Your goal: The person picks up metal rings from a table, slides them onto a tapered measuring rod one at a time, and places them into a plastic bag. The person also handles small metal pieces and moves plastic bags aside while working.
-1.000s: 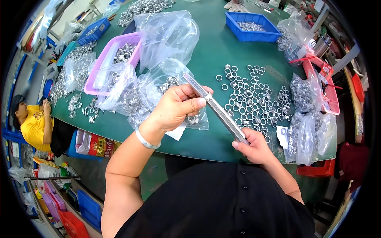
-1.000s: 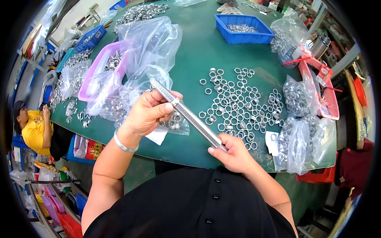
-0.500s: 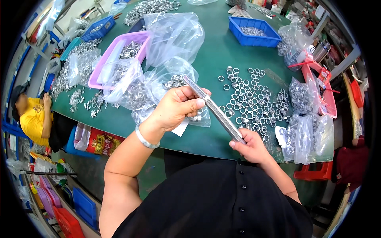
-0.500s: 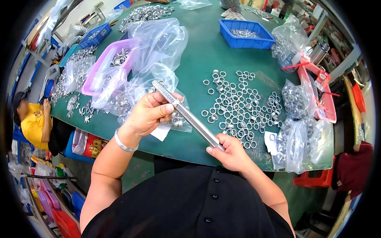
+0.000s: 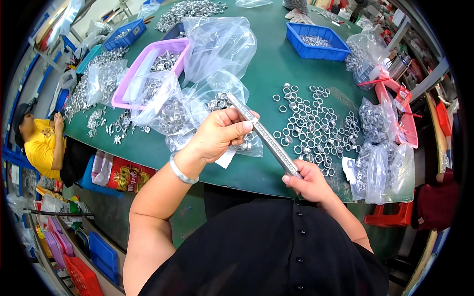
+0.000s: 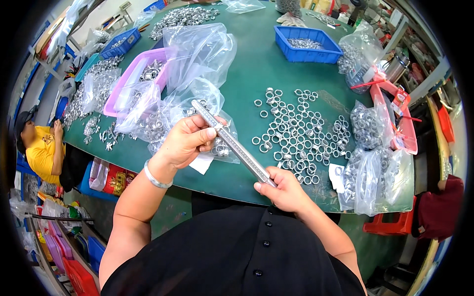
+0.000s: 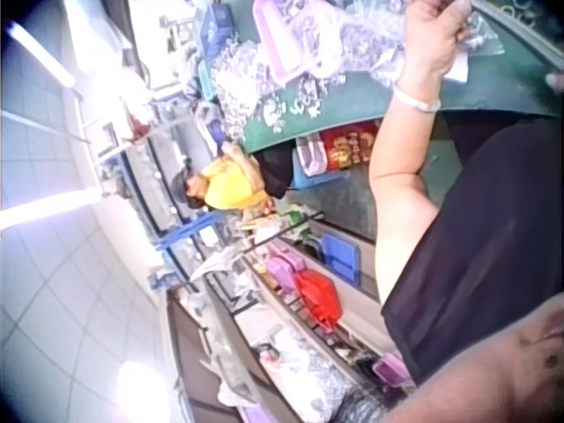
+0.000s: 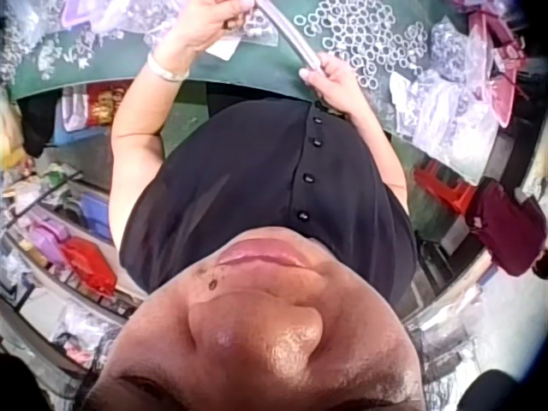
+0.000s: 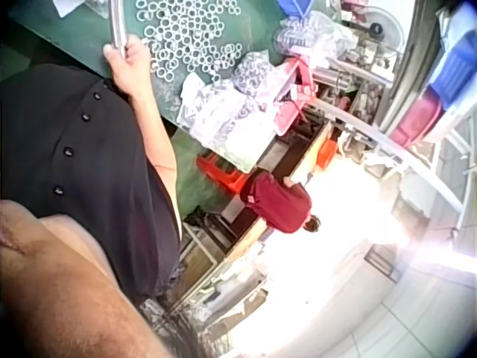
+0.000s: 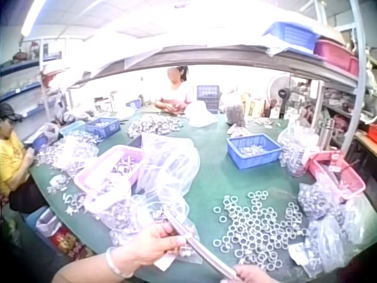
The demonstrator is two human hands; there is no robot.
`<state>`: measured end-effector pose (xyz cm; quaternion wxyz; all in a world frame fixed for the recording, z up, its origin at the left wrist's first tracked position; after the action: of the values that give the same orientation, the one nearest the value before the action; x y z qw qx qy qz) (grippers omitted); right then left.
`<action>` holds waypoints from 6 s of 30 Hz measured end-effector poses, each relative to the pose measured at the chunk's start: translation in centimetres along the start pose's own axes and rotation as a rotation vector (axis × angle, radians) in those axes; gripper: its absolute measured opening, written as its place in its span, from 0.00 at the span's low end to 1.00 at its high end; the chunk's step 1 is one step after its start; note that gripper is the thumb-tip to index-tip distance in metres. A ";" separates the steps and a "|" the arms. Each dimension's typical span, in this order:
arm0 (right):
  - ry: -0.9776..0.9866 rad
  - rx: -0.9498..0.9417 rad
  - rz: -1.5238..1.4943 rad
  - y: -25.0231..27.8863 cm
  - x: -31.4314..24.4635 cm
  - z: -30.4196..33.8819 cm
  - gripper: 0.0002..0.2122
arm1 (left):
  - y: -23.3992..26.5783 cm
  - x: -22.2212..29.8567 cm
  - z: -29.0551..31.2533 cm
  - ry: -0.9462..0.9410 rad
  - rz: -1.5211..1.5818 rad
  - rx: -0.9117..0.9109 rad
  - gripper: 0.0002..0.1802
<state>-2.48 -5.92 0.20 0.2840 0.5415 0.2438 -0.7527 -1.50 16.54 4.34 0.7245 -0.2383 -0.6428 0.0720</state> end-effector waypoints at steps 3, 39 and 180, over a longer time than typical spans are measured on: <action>-0.006 -0.002 -0.009 0.0 0.1 0.0 0.07 | 0.1 -0.1 0.0 0.002 -0.011 0.008 0.12; 0.016 0.138 -0.094 3.4 0.5 0.1 0.05 | 5.1 4.7 -3.5 -0.028 -1.765 0.253 0.06; 0.100 0.176 0.042 5.6 3.8 7.3 0.07 | -9.1 -6.7 -4.1 -0.137 0.187 -0.129 0.27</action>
<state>-4.51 -15.44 -1.63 0.2387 0.6063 0.1792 -0.7371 -0.48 4.78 2.10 0.6520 -0.3379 -0.6691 0.1140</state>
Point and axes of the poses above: each hand's wrist, its own z-axis away from the middle knuckle, its own y-axis out of the back of the hand, x = y × z, the point moved 3 cm from there along -z, towards the middle knuckle, and after that the axes turned 2 degrees about -x, right-handed, at the moved point
